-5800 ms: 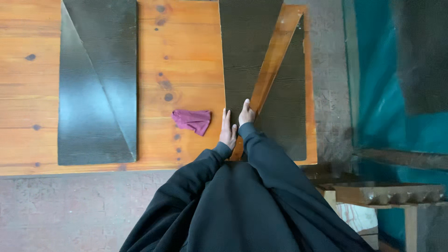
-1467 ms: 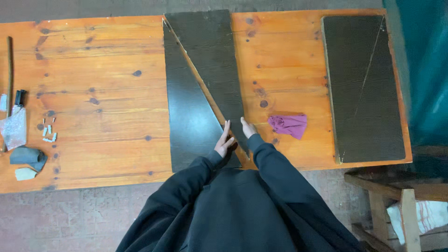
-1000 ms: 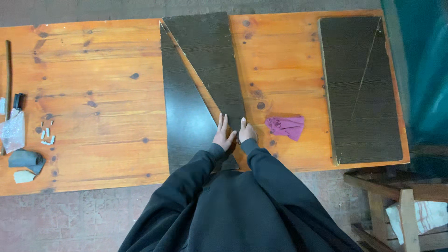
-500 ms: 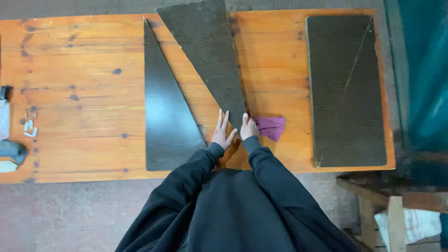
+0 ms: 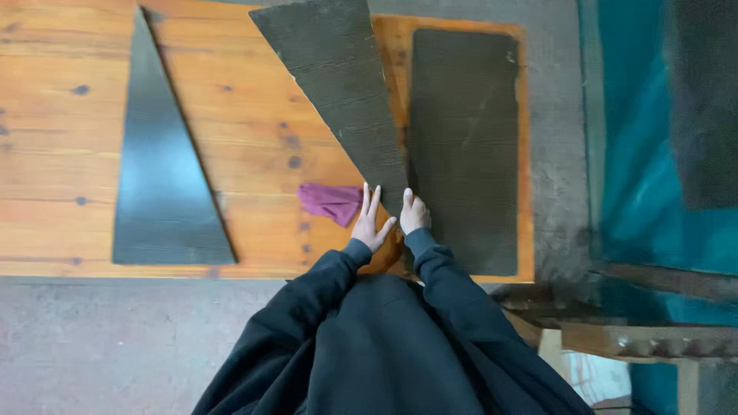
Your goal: The person wipes two dark wooden panels on a workbench using a pink cloth. After wiping, the person lifts and repositions the panels to access different areas, then continues wiping the surfaces.
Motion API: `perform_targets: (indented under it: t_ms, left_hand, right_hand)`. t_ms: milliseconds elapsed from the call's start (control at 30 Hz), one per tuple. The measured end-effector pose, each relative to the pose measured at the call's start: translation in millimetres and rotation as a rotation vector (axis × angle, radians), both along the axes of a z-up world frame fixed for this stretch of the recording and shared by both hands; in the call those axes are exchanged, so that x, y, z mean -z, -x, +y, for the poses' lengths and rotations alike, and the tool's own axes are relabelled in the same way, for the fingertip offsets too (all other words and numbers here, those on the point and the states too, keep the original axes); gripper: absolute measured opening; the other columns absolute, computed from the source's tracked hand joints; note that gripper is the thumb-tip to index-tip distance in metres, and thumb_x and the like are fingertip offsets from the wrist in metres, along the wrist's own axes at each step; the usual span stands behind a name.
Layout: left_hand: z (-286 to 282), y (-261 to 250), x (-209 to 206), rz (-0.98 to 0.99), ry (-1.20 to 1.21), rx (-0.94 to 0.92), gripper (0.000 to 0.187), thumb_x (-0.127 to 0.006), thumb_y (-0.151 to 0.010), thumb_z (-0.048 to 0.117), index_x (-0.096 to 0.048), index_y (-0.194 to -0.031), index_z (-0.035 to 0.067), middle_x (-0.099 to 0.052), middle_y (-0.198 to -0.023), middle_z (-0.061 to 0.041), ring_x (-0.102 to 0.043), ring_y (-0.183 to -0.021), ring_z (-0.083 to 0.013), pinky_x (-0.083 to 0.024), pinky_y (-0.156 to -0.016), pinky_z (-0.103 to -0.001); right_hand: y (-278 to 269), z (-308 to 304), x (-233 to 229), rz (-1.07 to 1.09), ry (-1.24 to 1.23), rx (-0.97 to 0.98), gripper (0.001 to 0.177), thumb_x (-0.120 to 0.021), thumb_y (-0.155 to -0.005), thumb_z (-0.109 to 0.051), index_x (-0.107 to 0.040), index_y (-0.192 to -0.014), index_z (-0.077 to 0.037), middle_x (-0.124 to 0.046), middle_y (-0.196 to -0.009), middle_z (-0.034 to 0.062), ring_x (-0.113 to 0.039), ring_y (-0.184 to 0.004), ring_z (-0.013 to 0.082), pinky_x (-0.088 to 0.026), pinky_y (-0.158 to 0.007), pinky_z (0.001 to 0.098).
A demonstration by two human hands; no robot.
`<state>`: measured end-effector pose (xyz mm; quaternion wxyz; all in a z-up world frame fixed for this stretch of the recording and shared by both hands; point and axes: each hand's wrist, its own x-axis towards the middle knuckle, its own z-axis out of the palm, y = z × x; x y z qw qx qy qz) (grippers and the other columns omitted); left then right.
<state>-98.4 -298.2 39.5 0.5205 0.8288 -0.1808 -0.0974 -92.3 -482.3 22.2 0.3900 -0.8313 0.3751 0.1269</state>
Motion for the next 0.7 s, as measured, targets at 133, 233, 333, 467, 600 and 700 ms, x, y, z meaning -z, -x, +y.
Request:
perform_targets:
  t_ms: [133,233,333,467,600,700]
  left_hand:
    - [-55.2,27.4,7.0,0.012,0.000,0.037,0.102,-0.081,-0.109,0.036,-0.024,-0.193,0.023,-0.005,-0.199,-0.024,-0.037,-0.171,-0.0537,-0.049,-0.136,-0.062]
    - [-88.0,39.6,4.9,0.007,-0.016,0.104,0.106,-0.085,-0.104,0.036,-0.027,-0.191,0.020,-0.011,-0.197,-0.027,-0.042,-0.167,-0.0568,-0.052,-0.133,-0.064]
    - [-111.0,49.7,-0.1,0.051,-0.039,0.185,0.103,-0.083,-0.105,0.033,-0.027,-0.192,0.023,-0.010,-0.198,-0.025,-0.045,-0.163,-0.0597,-0.052,-0.131,-0.068]
    - [-140.2,52.9,12.4,0.063,-0.067,0.292,0.099,-0.080,-0.108,0.035,-0.028,-0.192,0.028,-0.012,-0.199,-0.022,-0.045,-0.166,-0.0559,-0.052,-0.132,-0.063]
    - [-164.4,57.8,23.2,0.071,-0.101,0.354,0.101,-0.081,-0.106,0.039,-0.028,-0.192,0.032,-0.012,-0.199,-0.019,-0.044,-0.167,-0.0527,-0.051,-0.134,-0.062]
    - [-177.2,54.4,9.6,0.079,-0.091,0.423,0.099,-0.080,-0.107,0.035,-0.029,-0.191,0.025,-0.013,-0.199,-0.023,-0.046,-0.164,-0.0580,-0.053,-0.132,-0.064]
  right_hand:
    - [36.7,-57.4,8.5,-0.053,-0.069,0.075,0.085,-0.035,-0.123,-0.071,-0.080,-0.140,-0.001,-0.079,-0.146,0.0318,-0.067,-0.146,0.0564,-0.050,-0.125,0.0677]
    - [61.5,-94.6,3.4,-0.023,-0.036,0.103,0.085,-0.033,-0.123,-0.073,-0.080,-0.138,-0.004,-0.081,-0.145,0.0271,-0.069,-0.145,0.0524,-0.052,-0.124,0.0651]
    - [85.0,-127.7,15.6,0.014,-0.017,0.149,0.085,-0.034,-0.122,-0.076,-0.081,-0.140,-0.007,-0.083,-0.143,0.0234,-0.071,-0.144,0.0484,-0.054,-0.123,0.0617]
    - [105.7,-163.1,28.8,0.045,0.036,0.201,0.085,-0.032,-0.123,-0.078,-0.081,-0.138,-0.010,-0.085,-0.134,0.0247,-0.081,-0.124,0.0449,-0.059,-0.117,0.0618]
    - [121.9,-179.2,23.0,0.070,0.073,0.248,0.090,-0.030,-0.125,-0.075,-0.078,-0.143,-0.002,-0.079,-0.146,0.0315,-0.071,-0.144,0.0540,-0.054,-0.123,0.0655]
    - [131.4,-198.0,33.1,0.088,0.092,0.232,0.096,-0.024,-0.126,-0.076,-0.075,-0.147,0.003,-0.076,-0.150,0.0355,-0.068,-0.146,0.0572,-0.052,-0.126,0.0682]
